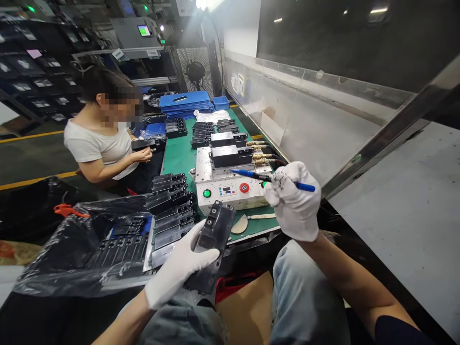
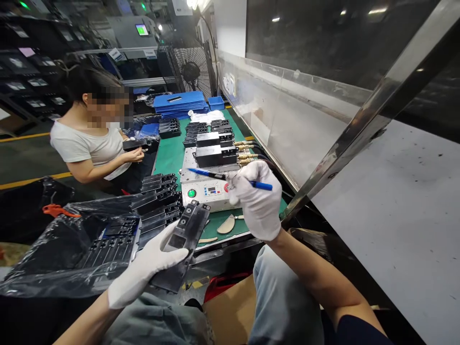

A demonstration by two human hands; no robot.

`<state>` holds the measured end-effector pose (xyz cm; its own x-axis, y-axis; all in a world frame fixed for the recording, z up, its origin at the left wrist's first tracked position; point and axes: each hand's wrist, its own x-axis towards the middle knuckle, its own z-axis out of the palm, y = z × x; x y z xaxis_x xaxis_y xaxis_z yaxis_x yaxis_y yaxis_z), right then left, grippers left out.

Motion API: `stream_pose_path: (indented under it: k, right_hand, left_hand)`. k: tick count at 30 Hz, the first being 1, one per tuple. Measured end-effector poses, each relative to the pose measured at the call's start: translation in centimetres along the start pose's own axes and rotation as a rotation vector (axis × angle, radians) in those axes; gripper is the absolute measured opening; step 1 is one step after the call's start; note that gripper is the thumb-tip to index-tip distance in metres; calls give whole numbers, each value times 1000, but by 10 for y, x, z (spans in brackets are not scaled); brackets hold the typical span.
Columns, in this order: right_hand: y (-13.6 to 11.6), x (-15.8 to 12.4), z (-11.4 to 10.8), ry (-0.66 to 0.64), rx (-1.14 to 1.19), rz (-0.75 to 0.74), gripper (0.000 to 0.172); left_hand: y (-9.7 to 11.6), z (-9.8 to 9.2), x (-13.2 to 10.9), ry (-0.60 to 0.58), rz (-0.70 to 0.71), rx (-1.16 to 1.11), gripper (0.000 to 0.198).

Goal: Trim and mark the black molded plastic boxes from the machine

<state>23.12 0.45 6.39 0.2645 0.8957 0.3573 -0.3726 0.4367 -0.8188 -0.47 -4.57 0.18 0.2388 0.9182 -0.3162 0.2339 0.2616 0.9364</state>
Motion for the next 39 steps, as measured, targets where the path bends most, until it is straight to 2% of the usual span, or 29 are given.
stream_pose_path:
  k: [2, 5, 8, 10, 13, 18, 22, 25, 28, 31, 34, 37, 39]
  right_hand:
    - [1, 7, -3, -19, 105, 140, 44]
    - [5, 7, -5, -187, 74, 278, 21]
    - [13, -7, 2, -413, -156, 310, 29]
    - [19, -18, 9, -461, -297, 261, 34]
    - [30, -28, 17, -458, -468, 123, 36]
    - [46, -27, 18, -513, -644, -58, 34]
    - [53, -25, 17, -573, -689, -141, 32]
    - [54, -25, 17, -577, -717, -175, 36]
    - [49, -28, 14, -574, -731, -277, 39]
    - [38, -37, 11, -586, -649, -298, 30]
    - [31, -53, 13, -676, -546, -262, 23]
    - [35, -67, 18, -821, -552, -302, 23]
    - [43, -73, 21, -900, -606, -363, 22]
  left_hand:
    - [1, -1, 5, -49, 12, -49, 80]
    - [3, -1, 10, -57, 18, -92, 79]
    - [1, 0, 13, -27, 46, -71, 80]
    - [-4, 0, 14, -24, 68, -45, 81]
    - [-11, 0, 12, -8, 76, 1, 81]
    - [-7, 3, 6, 24, 66, 85, 75]
    - [-2, 5, 3, 32, 47, 95, 74]
    - [-2, 6, 3, 26, 40, 61, 75]
    - [-3, 5, 4, 45, 67, 28, 72]
    - [-1, 2, 10, 69, 75, -129, 62]
    - [1, -4, 21, 213, 93, -316, 50]
    - [-4, -11, 35, 451, 132, -432, 54]
    - [-8, -15, 41, 529, 153, -472, 59]
